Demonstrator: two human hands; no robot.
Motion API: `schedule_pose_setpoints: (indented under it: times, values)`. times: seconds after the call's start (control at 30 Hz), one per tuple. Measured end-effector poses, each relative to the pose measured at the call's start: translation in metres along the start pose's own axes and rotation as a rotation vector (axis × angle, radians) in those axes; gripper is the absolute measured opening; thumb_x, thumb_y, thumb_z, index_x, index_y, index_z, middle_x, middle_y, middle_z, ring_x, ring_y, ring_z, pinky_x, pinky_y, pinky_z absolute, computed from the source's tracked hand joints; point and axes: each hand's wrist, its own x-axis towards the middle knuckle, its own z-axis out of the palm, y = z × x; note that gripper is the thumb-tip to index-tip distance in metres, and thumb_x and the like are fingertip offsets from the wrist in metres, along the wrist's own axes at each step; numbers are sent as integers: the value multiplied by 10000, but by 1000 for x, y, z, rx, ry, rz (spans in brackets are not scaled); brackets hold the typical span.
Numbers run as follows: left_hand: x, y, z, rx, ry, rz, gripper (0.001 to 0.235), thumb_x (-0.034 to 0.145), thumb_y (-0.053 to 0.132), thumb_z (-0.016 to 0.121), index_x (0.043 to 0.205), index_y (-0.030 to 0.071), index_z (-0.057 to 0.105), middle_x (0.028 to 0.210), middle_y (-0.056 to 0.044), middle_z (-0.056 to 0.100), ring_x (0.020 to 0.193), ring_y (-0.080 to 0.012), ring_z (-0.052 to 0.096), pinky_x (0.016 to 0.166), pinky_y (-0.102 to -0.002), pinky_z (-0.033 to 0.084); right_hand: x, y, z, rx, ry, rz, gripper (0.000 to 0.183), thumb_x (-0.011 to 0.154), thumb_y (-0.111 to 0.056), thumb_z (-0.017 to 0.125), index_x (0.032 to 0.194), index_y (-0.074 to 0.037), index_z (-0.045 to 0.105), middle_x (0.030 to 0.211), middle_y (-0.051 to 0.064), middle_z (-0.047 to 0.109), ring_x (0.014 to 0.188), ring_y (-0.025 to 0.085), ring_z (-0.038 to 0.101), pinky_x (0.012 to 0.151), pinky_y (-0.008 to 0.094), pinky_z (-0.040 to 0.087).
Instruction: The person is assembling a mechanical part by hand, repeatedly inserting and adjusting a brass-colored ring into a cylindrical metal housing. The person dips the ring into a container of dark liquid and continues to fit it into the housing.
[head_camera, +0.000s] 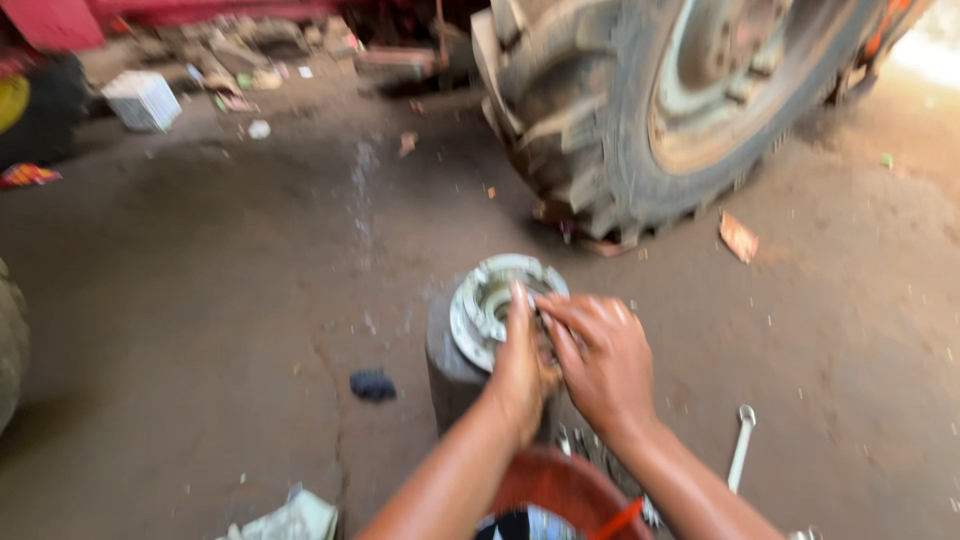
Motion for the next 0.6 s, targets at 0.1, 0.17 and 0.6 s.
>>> schedule_pose_setpoints:
  times: [0.1, 0.17, 0.6]
  values:
    - [-2, 15, 1, 71, -10, 93, 951, 853, 838, 272, 1453, 147, 529, 1463, -102, 572, 1342, -252, 538, 1102, -418, 404, -3, -8, 8, 25, 13, -81, 284, 889, -101, 692, 1162, -131, 763, 1201, 59, 726, 1100, 318, 636, 958, 432, 493]
    - [-2, 22, 1, 35, -100, 203, 1011, 852, 850, 302, 1539, 120, 430, 1565, -127, 489, 1445, -267, 454, 1178, -401, 327, -5, -8, 12, 21, -37, -126, 330, 909, -118, 676, 1237, -122, 713, 1339, 61, 675, 1272, 328, 599, 1086, 466, 456]
    - [-6, 45, -14, 71, -228, 163, 1304, 702, 971, 318, 1633, 73, 148, 1681, -186, 272, 1526, -348, 340, 1200, -532, 311, -8, -3, 12, 67, -484, 51, 787, 1041, -622, 336, 1643, -124, 247, 1722, 124, 216, 1597, 400, 40, 1236, 620, 19]
